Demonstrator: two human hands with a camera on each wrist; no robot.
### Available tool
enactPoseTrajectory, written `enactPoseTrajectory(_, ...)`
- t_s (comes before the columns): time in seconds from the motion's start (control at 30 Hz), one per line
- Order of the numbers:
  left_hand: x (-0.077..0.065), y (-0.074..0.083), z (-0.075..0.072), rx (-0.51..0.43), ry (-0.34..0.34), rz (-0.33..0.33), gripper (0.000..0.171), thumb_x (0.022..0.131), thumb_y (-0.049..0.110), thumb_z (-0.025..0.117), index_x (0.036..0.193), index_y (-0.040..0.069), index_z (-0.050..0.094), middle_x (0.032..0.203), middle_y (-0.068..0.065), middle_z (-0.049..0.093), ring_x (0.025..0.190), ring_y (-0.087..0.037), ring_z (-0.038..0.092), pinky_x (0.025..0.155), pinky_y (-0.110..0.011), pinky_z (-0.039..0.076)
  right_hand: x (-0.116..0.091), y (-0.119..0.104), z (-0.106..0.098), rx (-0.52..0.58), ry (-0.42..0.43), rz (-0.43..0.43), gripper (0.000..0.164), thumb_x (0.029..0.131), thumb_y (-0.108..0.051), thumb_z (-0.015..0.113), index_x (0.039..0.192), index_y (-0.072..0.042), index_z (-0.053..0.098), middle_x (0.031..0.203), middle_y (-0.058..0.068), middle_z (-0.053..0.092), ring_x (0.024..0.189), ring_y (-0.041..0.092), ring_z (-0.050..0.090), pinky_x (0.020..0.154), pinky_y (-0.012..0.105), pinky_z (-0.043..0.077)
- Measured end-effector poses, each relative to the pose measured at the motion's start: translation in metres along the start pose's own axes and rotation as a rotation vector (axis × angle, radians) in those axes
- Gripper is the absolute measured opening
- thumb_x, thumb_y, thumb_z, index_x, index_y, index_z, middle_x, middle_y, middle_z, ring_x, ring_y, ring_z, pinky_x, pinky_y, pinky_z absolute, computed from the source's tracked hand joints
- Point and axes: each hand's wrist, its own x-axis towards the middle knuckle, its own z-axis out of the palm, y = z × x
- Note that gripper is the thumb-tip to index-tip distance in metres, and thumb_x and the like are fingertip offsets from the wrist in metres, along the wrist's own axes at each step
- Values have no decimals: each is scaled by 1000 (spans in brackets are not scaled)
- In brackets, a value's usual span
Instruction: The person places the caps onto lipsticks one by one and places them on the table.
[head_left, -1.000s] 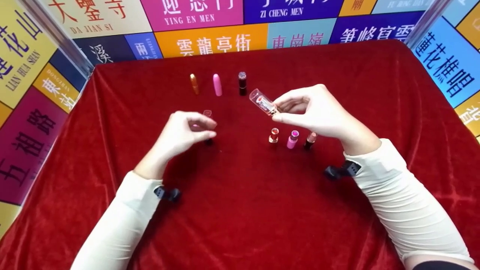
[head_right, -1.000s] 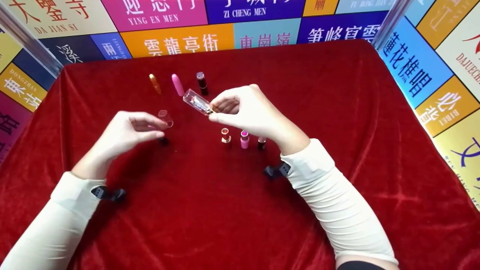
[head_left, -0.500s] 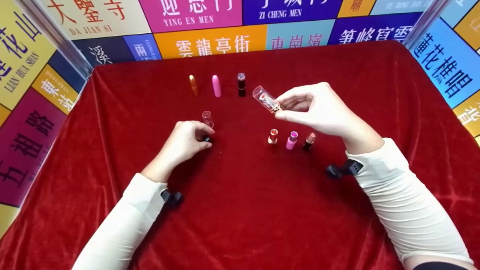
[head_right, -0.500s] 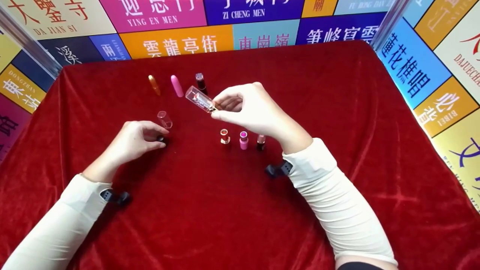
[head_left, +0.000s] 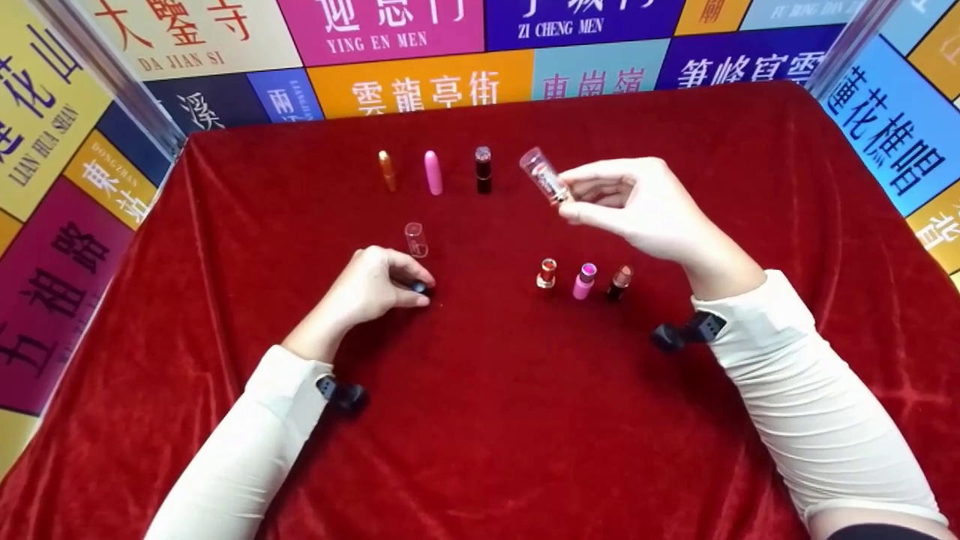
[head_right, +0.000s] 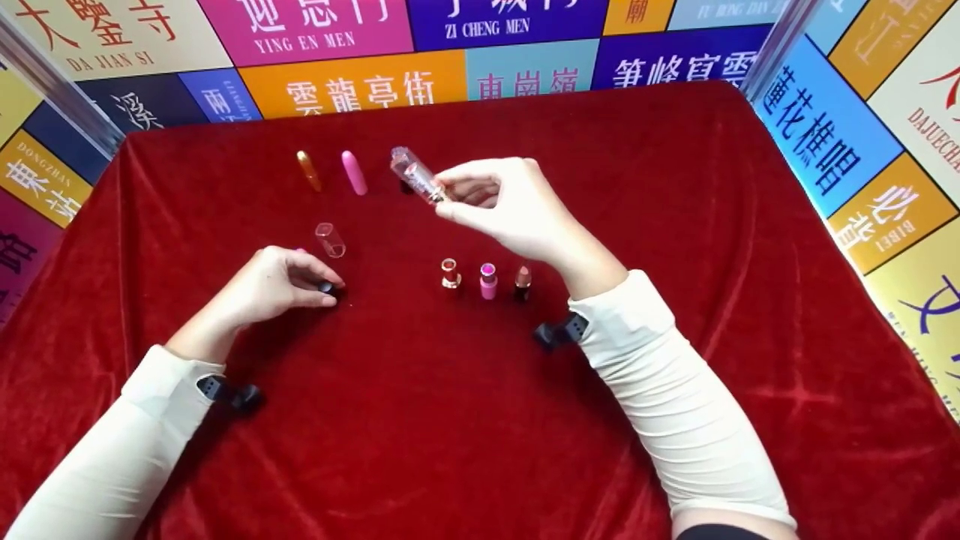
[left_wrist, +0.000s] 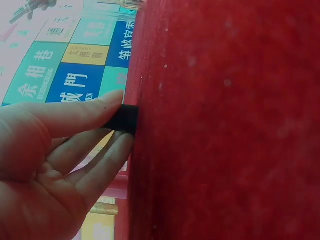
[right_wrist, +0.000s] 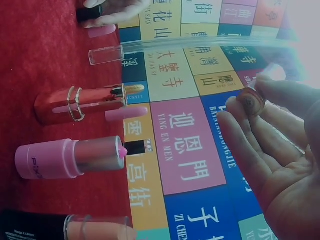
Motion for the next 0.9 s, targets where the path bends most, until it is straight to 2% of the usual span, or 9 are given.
enactPoseTrajectory(0.1, 0, -3, 1, -52, -17, -2, 23, 82, 3, 92, 104, 6, 85, 100, -9, 82, 96, -23, 77, 76, -17, 54, 3, 2, -3, 59, 29, 5, 27, 92, -2, 82, 117, 3, 77, 97, 0, 80, 89, 14, 77, 86, 24, 61)
enactPoseTrajectory(0.23, 0, -4, 4, -72, -56, 16, 23, 81, 3, 93, 103, 5, 85, 99, -9, 82, 93, -22, 78, 74, -17, 57, 15, 5, -9, 123, 54, 19, 22, 91, 2, 82, 112, 3, 75, 95, 3, 79, 87, 16, 77, 83, 27, 63)
enactPoseTrajectory(0.4, 1, -3, 3, -39, -65, 22, 23, 78, 5, 95, 99, 4, 85, 93, -7, 81, 87, -17, 78, 72, -15, 56, 50, 12, -13, 93, 10, 60, 34, 93, 1, 79, 126, 4, 70, 97, 8, 76, 85, 17, 78, 79, 29, 64)
enactPoseTrajectory(0.5, 2, -1, 2, -26, -51, 11, 23, 77, 5, 96, 98, 5, 86, 91, -5, 81, 85, -13, 77, 71, -15, 55, 76, 22, -13, 23, -38, 111, 37, 95, -2, 78, 130, 5, 67, 96, 7, 76, 85, 15, 78, 78, 30, 64)
enactPoseTrajectory(0.63, 3, -1, 2, -22, -47, 4, 23, 77, 6, 97, 97, 7, 86, 90, -3, 80, 84, -11, 75, 72, -15, 56, 106, 39, -13, -186, -77, 165, 35, 92, -13, 84, 119, 2, 68, 94, 0, 76, 82, 4, 74, 78, 23, 61)
enactPoseTrajectory(0.73, 3, -2, 3, -18, -47, 3, 23, 77, 7, 97, 97, 7, 86, 90, -3, 80, 86, -13, 75, 74, -16, 55, 124, 50, -13, -334, -117, 191, 39, 88, -20, 87, 116, 0, 68, 96, 0, 79, 77, 0, 70, 73, 16, 55)
enactPoseTrajectory(0.9, 1, -2, 3, -14, -47, -3, 23, 77, 9, 97, 98, 6, 86, 91, -5, 81, 88, -18, 75, 77, -18, 51, 144, 62, -8, -381, -192, 244, 38, 89, -17, 88, 116, 2, 69, 103, 11, 81, 67, -1, 69, 65, 16, 57)
